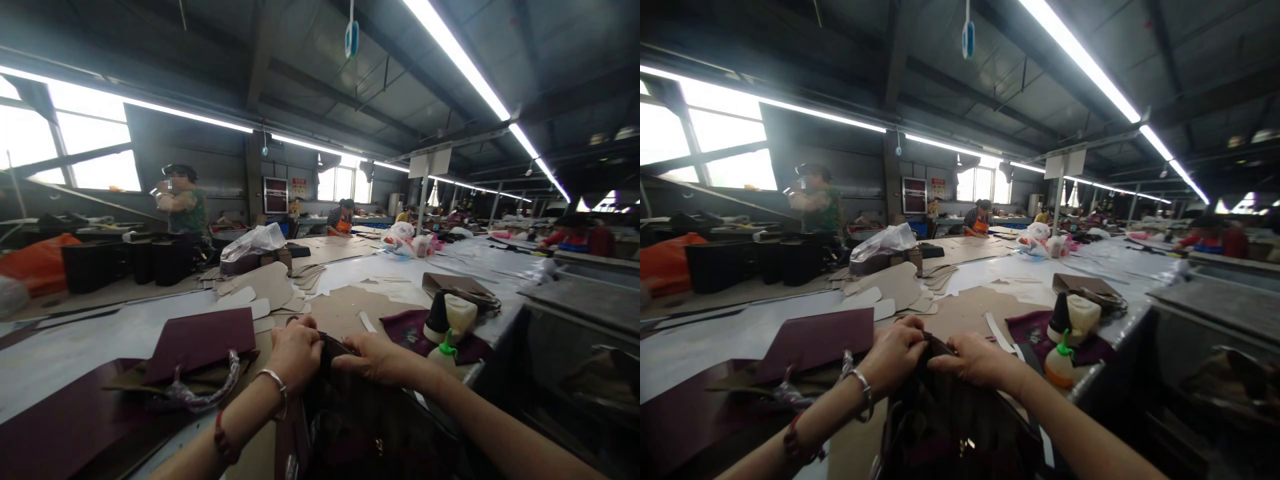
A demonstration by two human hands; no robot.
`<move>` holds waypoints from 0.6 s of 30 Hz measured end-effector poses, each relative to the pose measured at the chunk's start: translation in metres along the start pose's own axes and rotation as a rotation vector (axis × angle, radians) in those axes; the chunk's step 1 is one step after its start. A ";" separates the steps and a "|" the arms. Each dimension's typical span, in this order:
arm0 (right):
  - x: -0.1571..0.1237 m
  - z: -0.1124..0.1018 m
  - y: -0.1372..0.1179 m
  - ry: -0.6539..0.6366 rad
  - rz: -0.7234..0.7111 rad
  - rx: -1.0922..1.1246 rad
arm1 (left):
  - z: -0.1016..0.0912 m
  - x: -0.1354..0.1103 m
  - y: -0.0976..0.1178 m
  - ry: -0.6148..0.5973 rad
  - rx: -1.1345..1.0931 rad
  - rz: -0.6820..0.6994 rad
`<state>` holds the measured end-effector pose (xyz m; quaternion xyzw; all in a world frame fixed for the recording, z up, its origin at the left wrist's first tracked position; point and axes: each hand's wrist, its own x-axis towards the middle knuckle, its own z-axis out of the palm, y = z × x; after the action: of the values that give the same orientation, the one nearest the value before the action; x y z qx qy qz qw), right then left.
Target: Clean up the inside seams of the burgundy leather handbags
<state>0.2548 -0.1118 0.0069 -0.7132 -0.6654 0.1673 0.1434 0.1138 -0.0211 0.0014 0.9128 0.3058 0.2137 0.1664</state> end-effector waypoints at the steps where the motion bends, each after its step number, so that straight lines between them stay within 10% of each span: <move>1: 0.002 0.001 -0.002 0.024 -0.004 -0.041 | 0.000 0.000 0.000 0.004 0.008 0.000; 11: -0.002 0.009 -0.015 0.215 0.077 -0.199 | -0.005 -0.044 0.011 0.191 0.112 0.101; 18: -0.006 0.013 -0.019 0.241 0.146 -0.220 | 0.034 -0.116 -0.003 0.324 0.061 0.186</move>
<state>0.2317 -0.1164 0.0035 -0.7858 -0.6042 0.0168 0.1307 0.0456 -0.0981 -0.0624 0.8954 0.2494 0.3628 0.0667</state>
